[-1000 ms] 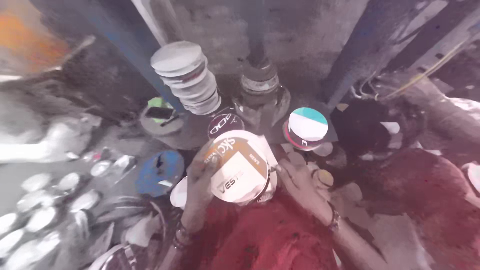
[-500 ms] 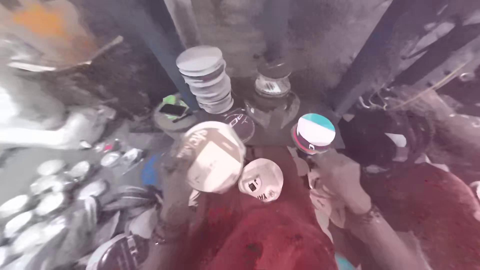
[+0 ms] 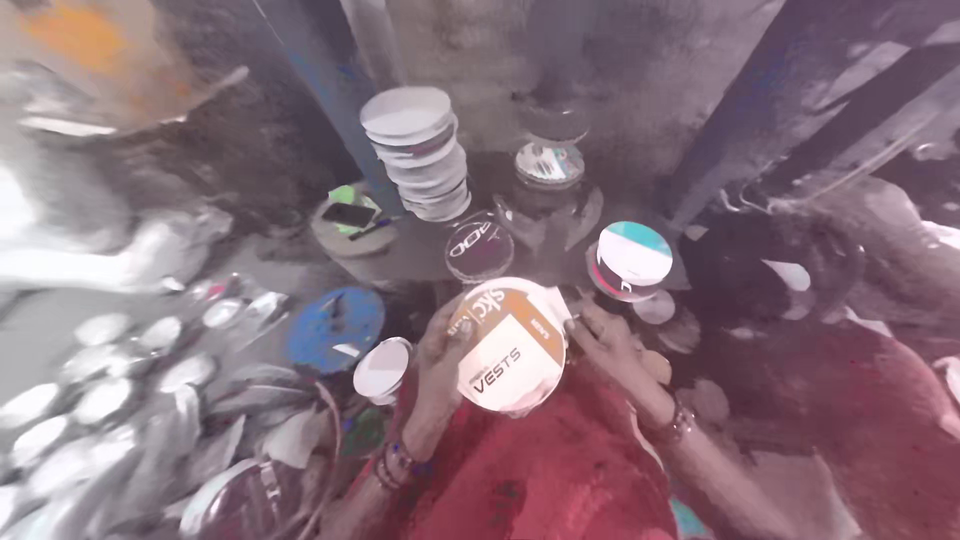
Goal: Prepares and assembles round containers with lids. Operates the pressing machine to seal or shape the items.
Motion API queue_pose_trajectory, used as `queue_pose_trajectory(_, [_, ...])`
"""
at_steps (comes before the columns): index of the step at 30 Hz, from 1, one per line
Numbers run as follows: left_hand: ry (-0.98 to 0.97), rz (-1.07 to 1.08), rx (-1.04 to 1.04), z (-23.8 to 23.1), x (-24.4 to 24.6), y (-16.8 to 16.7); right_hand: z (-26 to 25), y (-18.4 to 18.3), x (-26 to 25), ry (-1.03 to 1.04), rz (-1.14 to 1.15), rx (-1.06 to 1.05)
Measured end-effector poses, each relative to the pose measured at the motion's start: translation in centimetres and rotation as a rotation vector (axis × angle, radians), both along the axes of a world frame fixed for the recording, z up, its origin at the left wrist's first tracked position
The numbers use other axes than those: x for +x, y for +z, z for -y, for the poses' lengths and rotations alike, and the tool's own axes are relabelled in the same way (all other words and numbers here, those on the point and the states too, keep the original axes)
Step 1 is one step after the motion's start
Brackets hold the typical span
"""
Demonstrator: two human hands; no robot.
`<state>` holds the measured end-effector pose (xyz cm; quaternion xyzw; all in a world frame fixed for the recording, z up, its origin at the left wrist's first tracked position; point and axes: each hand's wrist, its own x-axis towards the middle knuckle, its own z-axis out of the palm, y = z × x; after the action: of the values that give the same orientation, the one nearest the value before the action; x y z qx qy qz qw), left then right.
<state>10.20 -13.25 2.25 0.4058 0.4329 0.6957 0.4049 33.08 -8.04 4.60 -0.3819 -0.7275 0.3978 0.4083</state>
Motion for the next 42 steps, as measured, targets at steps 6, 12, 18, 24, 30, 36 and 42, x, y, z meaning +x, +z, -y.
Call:
queue_pose_trajectory(6, [-0.173, -0.083, -0.024, 1.6, -1.1, -3.0, 1.7, -1.4, 1.6, 0.193, 0.002, -0.194])
queue_pose_trajectory(12, [-0.449, -0.302, -0.076, 2.1, -4.1, -2.6, 3.7, -2.3, 0.4, 0.239, 0.206, -0.071])
queue_pose_trajectory(18, [-0.874, -0.561, -0.149, -1.5, -5.8, 0.0, 1.8, -1.2, -1.5, 0.377, 0.309, -0.129])
queue_pose_trajectory(24, [-0.793, -0.874, -0.321, -1.3, -4.0, 0.3, -8.2, 2.5, -1.8, 0.009, 0.649, 0.243])
queue_pose_trajectory(30, [-0.684, -0.746, -0.186, -0.5, -5.6, -1.3, -20.7, 4.5, -4.5, -0.447, 0.626, 0.813])
queue_pose_trajectory(36, [-0.603, -0.655, -0.131, -0.1, -6.7, -2.6, -23.9, 3.5, -5.5, -0.631, 0.702, 0.96])
queue_pose_trajectory(42, [-0.628, -0.593, -0.079, -0.3, -6.5, -1.9, -24.8, 3.6, -5.4, -0.605, 0.627, 1.122])
